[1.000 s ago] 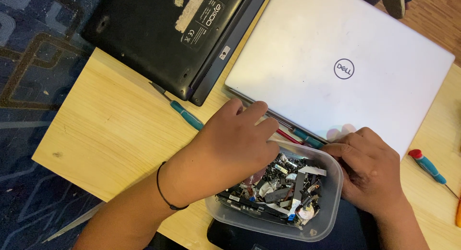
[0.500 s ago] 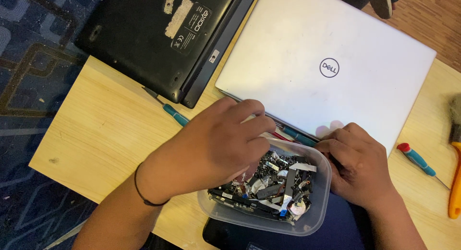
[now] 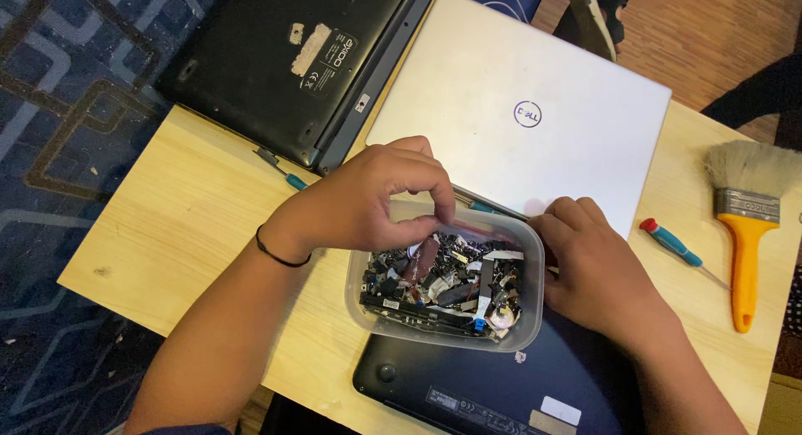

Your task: Repairing a laptop by removing and replacing the back cover and securing it with screws.

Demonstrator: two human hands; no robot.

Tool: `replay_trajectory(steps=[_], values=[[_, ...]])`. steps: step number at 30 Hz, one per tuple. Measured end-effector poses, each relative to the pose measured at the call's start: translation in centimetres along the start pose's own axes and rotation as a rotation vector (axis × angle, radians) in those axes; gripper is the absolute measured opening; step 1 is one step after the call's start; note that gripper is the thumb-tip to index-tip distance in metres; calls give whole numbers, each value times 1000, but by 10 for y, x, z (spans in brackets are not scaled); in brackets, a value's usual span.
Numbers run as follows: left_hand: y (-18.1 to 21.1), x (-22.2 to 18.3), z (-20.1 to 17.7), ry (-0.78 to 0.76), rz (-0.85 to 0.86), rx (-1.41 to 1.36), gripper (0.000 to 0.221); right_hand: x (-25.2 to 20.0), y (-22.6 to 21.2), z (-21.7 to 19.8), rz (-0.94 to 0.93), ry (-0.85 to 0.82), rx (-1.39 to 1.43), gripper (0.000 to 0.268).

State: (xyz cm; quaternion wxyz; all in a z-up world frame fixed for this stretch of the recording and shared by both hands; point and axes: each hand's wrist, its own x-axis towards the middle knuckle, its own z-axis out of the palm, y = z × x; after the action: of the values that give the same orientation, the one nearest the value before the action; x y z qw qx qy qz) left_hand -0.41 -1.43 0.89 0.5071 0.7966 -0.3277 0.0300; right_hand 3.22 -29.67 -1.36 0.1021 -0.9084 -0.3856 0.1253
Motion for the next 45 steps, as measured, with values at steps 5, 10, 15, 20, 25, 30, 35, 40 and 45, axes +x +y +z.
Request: replay_trajectory(steps=[5, 10, 15, 20, 25, 30, 35, 40, 45], values=[[4, -2, 4, 22, -28, -47, 12, -10, -1, -12, -14, -56, -70, 34], [9, 0, 9, 15, -55, -73, 13, -7, -8, -1, 30, 39, -142, 18], [5, 3, 14, 75, -78, 13, 10, 2, -8, 5, 172, -11, -174, 16], [17, 4, 11, -141, -122, 104, 9, 2, -15, -13, 229, -139, -191, 19], [1, 1, 18, -242, -39, 316, 13, -3, -19, -22, 215, -183, -174, 20], [-9, -2, 17, -248, -25, 616, 16, -4, -23, -22, 179, -145, -176, 22], [-13, -3, 16, -229, -12, 686, 18, -2, -18, -16, 191, -144, -172, 23], [-17, -4, 3, -195, -7, 683, 15, -5, -18, -22, 227, -215, -194, 29], [-25, -11, -20, -43, -36, 840, 13, -14, -17, -27, 164, -255, -225, 32]])
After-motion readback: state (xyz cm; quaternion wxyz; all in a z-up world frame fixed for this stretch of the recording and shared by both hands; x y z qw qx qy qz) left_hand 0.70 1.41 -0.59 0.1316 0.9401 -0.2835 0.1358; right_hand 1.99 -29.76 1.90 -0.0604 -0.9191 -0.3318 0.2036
